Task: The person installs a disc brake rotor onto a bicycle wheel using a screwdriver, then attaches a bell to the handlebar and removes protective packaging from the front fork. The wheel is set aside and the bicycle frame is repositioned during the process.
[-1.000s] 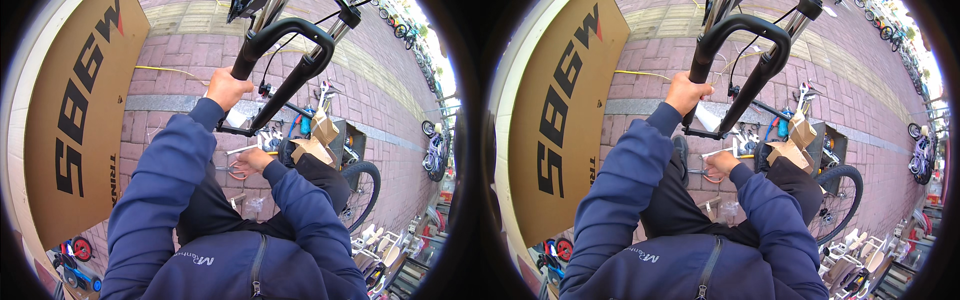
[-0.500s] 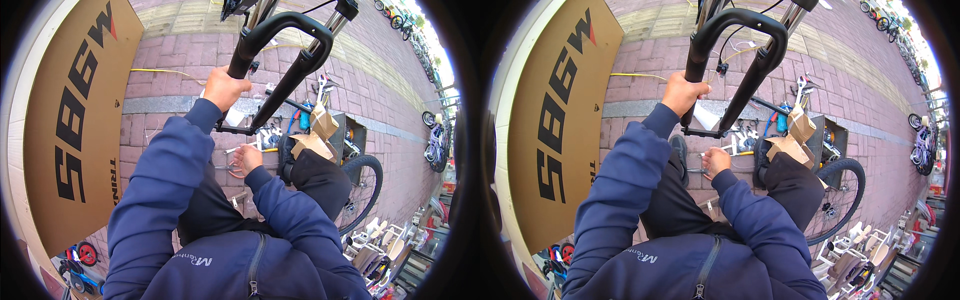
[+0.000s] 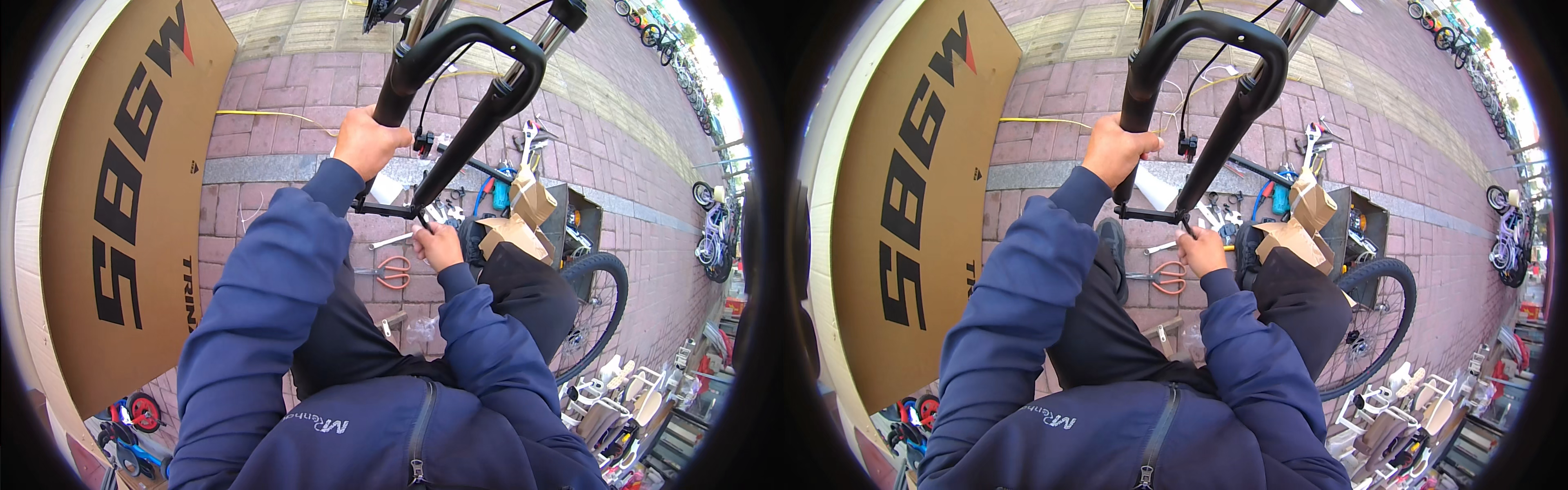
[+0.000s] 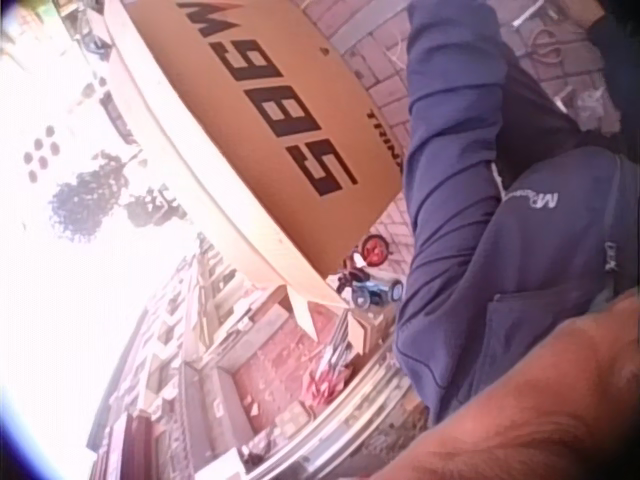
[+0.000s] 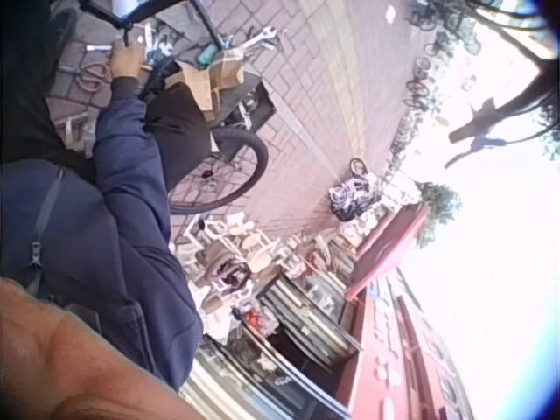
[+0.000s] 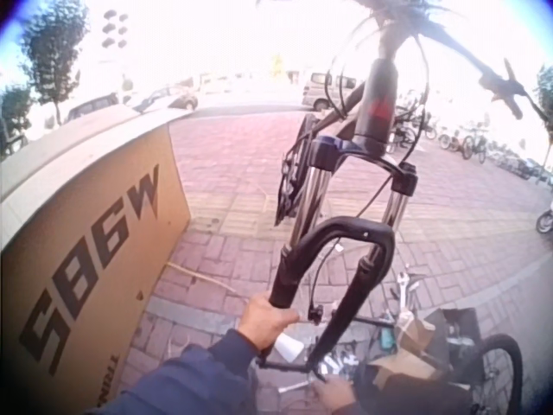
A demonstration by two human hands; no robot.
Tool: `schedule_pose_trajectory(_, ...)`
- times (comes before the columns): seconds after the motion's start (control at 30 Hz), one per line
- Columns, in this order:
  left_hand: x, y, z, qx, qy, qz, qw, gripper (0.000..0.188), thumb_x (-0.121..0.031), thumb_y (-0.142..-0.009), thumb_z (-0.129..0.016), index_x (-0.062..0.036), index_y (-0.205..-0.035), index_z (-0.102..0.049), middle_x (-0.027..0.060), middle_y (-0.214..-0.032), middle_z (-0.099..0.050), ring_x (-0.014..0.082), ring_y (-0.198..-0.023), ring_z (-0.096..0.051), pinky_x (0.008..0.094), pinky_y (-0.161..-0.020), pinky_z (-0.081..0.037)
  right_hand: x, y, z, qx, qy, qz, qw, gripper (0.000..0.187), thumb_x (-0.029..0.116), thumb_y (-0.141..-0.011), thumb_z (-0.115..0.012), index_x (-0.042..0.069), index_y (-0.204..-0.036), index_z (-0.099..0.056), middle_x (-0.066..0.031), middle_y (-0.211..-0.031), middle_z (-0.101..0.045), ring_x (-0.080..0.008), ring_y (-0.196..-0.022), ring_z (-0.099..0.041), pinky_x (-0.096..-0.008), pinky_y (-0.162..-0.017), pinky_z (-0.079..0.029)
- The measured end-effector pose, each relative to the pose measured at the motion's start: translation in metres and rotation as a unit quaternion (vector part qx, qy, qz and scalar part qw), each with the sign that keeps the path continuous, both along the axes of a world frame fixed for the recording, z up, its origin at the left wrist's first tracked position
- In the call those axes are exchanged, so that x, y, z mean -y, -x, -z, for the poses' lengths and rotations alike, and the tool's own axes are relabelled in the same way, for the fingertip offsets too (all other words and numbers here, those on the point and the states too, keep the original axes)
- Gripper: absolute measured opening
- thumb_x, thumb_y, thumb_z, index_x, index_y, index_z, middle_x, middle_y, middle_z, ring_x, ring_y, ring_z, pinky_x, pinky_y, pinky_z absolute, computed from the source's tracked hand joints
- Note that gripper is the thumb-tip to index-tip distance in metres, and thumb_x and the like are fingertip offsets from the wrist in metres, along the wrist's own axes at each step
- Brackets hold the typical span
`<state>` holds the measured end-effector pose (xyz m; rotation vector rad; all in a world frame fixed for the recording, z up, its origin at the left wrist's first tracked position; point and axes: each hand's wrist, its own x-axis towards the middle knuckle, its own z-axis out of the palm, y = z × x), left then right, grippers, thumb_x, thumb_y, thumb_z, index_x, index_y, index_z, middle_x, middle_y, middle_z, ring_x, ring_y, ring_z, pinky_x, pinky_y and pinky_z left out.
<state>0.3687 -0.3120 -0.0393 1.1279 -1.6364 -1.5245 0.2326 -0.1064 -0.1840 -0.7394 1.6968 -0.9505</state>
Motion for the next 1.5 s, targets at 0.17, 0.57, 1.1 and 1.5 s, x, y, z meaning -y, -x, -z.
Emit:
schedule_pose_trajectory(0.17, 0.0, 0.0, -0.001, 0.006, 0.006, 0.0, 1.0, 0.023, -0.014, -0.069, -0.081, 0.0024, -0.08, -0.068, 0.0038, -0.069, -0.064, 0.0133, -0.064, -0.057, 0.0334, -0.062, -0.048, 0.035, 0.03, -0.008, -0.04, 0.023, 0.128, 0.991, 0.021, 0.017, -0.097, -0.062, -0.002, -0.096, -0.07, -0.0097, -0.075, -0.068, -0.013, -0.055, -0.061, -0.0279, -0.049, -0.049)
schedule_pose_trajectory(0.57, 0.0, 0.003, -0.005, 0.002, -0.001, 0.005, 1.0, 0.023, -0.014, -0.07, -0.081, 0.0014, -0.081, -0.068, 0.0034, -0.069, -0.064, 0.0127, -0.064, -0.056, 0.0331, -0.062, -0.048, 0.002, 0.024, -0.01, 0.314, -0.064, 0.03, 0.947, 0.015, 0.002, -0.09, -0.057, 0.003, -0.102, -0.065, -0.0061, -0.078, -0.069, -0.015, -0.059, -0.064, -0.0302, -0.057, -0.056)
schedule_pose_trajectory(1.1, 0.014, 0.005, -0.05, -0.085, 0.029, -0.048, 0.995, 0.014, -0.01, -0.072, -0.073, 0.0022, -0.075, -0.066, 0.0045, -0.063, -0.063, 0.0103, -0.054, -0.057, 0.0296, -0.052, -0.045, 0.092, 0.025, -0.106, -0.065, 0.184, 0.01, 0.981, 0.034, 0.019, -0.08, -0.081, -0.006, -0.1, -0.068, -0.0077, -0.081, -0.071, -0.0139, -0.075, -0.067, -0.0305, -0.07, -0.054)
schedule_pose_trajectory(1.5, -0.018, -0.028, -0.161, -0.062, 0.063, -0.014, 0.996, 0.012, -0.009, -0.076, -0.07, 0.0019, -0.073, -0.064, 0.0053, -0.064, -0.06, 0.0133, -0.054, -0.056, 0.0285, -0.055, -0.044, 0.056, -0.003, -0.214, -0.081, 0.172, -0.041, 0.981, 0.031, 0.017, -0.079, -0.081, -0.006, -0.096, -0.069, -0.007, -0.077, -0.069, -0.013, -0.069, -0.066, -0.0296, -0.064, -0.053)
